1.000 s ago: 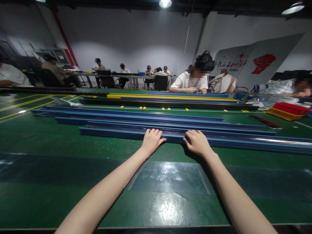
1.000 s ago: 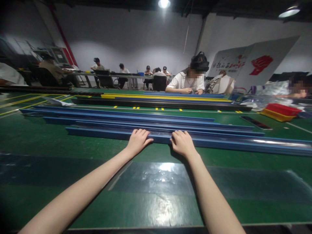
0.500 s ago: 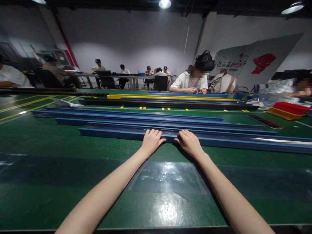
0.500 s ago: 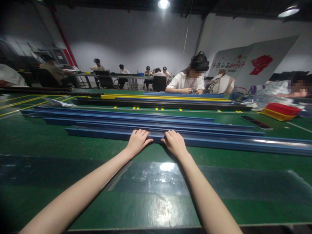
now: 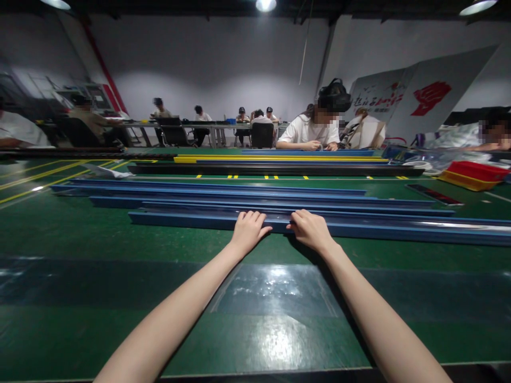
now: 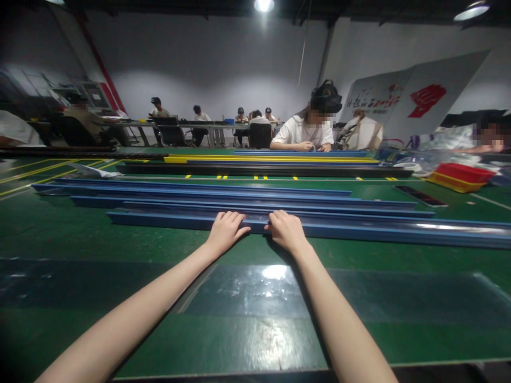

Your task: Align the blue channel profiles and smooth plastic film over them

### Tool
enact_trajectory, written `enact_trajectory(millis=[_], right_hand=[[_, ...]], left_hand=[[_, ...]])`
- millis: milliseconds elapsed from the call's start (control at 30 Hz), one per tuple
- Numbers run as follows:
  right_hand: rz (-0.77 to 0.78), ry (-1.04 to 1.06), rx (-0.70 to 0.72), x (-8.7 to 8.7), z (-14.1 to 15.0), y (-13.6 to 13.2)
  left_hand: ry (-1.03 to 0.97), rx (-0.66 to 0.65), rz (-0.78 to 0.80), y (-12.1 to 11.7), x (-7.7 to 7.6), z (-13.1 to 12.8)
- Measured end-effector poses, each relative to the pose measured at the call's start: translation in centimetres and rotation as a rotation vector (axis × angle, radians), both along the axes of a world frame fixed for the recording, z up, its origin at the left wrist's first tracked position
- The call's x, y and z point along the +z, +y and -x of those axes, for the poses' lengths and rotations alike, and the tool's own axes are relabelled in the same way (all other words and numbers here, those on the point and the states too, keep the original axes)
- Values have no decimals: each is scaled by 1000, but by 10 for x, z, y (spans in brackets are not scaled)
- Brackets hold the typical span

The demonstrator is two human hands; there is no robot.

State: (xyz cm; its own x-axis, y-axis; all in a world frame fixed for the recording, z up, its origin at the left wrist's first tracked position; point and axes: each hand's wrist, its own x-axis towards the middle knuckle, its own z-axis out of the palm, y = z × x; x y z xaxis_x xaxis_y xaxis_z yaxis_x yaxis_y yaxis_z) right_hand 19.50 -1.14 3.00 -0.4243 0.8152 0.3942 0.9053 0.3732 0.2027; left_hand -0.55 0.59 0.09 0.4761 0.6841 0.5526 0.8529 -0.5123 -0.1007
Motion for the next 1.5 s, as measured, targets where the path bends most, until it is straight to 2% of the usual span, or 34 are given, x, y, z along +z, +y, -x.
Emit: enact_trajectory(millis=[167,533,767,1133,1500], right_hand=[[37,2,-34,3,-6,-2],[78,23,-200,8,-23,-7],[14,-18,-108,3,-18,-10],[-84,72,-18,-11,-2,-2],[-5,28,-45,-2,-3,1]], left_hand=[[5,-21,-3,-1,1,0],[-9,-12,-10,-1,1,1],[-14,17,-2,-2,1,-2],[-15,19,-7,-1,0,-1],[-25,6,-4,-3,2,-1]])
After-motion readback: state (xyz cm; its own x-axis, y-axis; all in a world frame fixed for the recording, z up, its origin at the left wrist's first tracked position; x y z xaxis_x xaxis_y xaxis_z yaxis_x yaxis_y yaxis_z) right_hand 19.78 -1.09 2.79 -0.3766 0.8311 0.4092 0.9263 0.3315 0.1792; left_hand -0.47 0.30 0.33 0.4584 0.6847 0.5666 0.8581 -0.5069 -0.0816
